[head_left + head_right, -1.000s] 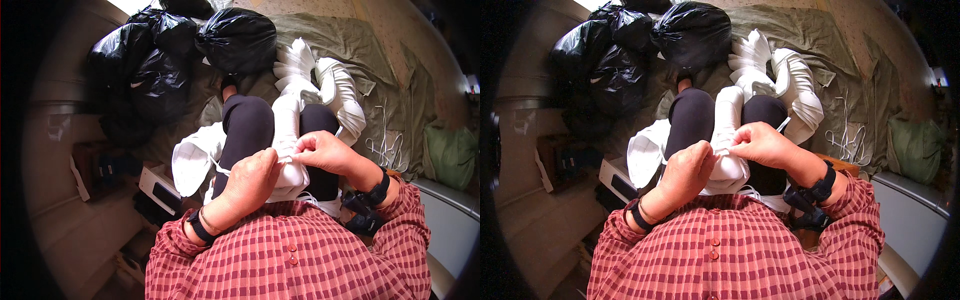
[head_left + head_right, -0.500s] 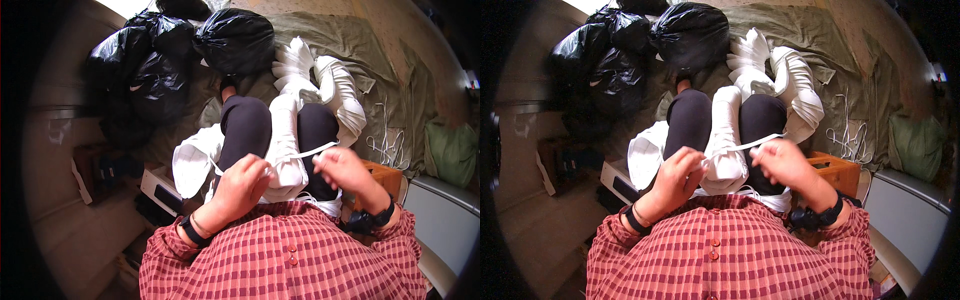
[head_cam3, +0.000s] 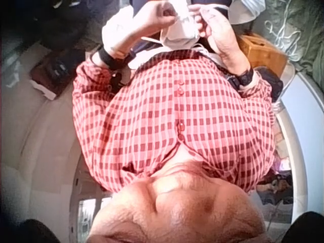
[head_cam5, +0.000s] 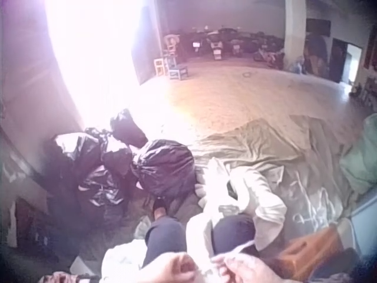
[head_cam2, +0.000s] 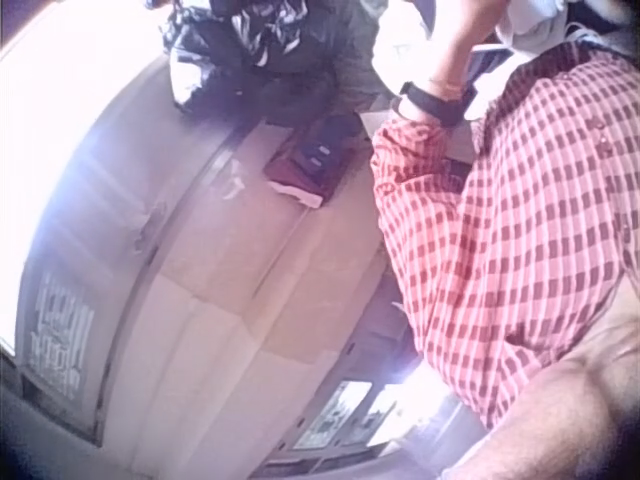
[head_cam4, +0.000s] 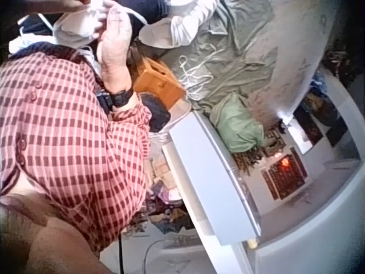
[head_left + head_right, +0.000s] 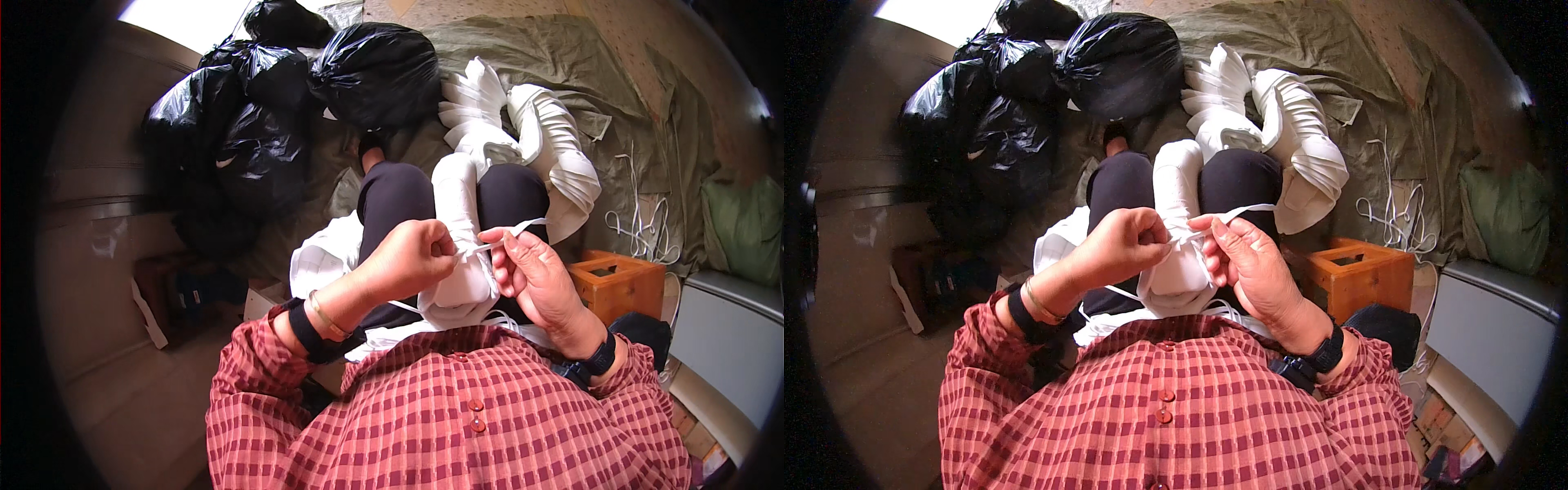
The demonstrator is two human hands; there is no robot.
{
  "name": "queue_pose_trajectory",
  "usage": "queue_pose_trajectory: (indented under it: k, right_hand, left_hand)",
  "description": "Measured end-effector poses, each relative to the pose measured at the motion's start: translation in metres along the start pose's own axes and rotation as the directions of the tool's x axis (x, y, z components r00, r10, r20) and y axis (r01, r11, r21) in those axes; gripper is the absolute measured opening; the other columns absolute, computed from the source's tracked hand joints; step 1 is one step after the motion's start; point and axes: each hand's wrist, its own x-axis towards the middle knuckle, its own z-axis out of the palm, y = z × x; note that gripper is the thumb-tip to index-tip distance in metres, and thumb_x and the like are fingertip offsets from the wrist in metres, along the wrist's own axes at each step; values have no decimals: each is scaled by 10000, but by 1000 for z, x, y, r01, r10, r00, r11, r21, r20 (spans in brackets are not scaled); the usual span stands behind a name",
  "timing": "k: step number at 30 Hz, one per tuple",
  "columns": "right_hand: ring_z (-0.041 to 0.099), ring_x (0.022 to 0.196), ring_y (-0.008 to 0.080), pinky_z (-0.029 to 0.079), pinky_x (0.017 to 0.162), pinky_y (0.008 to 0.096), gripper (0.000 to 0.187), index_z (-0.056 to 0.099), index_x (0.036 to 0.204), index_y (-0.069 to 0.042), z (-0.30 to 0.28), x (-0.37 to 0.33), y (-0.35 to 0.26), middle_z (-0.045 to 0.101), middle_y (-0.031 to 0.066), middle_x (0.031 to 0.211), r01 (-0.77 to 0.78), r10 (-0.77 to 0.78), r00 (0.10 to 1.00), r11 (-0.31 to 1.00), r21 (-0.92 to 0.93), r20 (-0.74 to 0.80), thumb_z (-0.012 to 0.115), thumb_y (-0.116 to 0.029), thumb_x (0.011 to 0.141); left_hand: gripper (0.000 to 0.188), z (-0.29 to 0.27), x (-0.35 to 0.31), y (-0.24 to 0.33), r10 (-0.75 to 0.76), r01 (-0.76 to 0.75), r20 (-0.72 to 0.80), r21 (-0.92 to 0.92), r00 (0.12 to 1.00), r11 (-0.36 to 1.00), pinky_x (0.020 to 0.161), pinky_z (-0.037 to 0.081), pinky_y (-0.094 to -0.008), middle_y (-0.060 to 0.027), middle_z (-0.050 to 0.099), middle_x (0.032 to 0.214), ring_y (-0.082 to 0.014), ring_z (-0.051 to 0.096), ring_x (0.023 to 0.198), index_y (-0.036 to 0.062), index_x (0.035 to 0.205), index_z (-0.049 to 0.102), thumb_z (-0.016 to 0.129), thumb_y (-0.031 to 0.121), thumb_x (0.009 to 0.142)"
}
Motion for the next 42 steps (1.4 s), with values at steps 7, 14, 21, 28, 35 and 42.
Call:
queue_pose_trajectory:
  k: [7, 14, 21, 28, 35, 42]
  right_hand:
    - [590, 957, 93, 454, 846, 266, 318, 657, 1115, -59, -2, 19, 1, 672, 34, 1077, 224, -221, 975, 960, -166, 38, 460, -302, 1058]
    - [611, 963, 118, 465, 880, 288, 328, 656, 1097, -56, -2, 25, -1, 676, 55, 1035, 177, -174, 984, 982, -72, 48, 449, -308, 1060]
    - [612, 909, 110, 470, 865, 268, 336, 646, 1082, -36, 5, 22, -3, 668, 50, 990, 158, -157, 987, 983, -93, 16, 442, -303, 1063]
    - [566, 745, 86, 466, 740, 241, 316, 595, 916, -42, -13, 10, -3, 587, 17, 806, 310, -301, 949, 944, -109, 88, 446, -281, 1060]
    - [587, 735, 85, 533, 670, 257, 286, 606, 1007, -47, 17, 69, -22, 573, 12, 777, 240, -236, 969, 970, -46, 78, 471, -295, 1052]
    - [548, 726, 135, 471, 659, 278, 242, 596, 1026, -79, -1, 63, -12, 540, -1, 747, 51, -59, 998, 960, 276, 20, 496, -298, 1040]
  left_hand:
    - [119, -15, 16, -13, -289, 370, 240, -721, 927, 586, 490, 395, -212, 9, 573, 648, -57, 509, 531, 2, 877, 651, 693, 113, 884]
    - [168, 6, -28, -14, 109, -113, -407, 12, 907, 993, 690, 508, -246, -62, 644, 878, -120, 632, 777, 18, 1000, 649, 722, 23, 849]
    - [122, 21, -19, -26, 274, -245, -388, 123, 880, 962, 643, 500, -257, -60, 637, 886, -117, 616, 753, 13, 979, 645, 679, 8, 863]
    - [174, 18, -15, -13, -394, 270, -125, -540, 911, 797, 492, 432, -231, -8, 564, 675, -72, 537, 550, 8, 938, 544, 598, 169, 973]
    - [267, 28, -35, 1, 16, 61, -270, 275, 963, 959, 551, 451, -389, -126, 595, 697, -303, 598, 593, 15, 782, 538, 606, 195, 967]
    - [115, 18, -50, -19, 566, -221, -135, 828, 813, 515, 551, 451, -327, -39, 527, 771, -209, 563, 669, 101, 862, 586, 685, 157, 844]
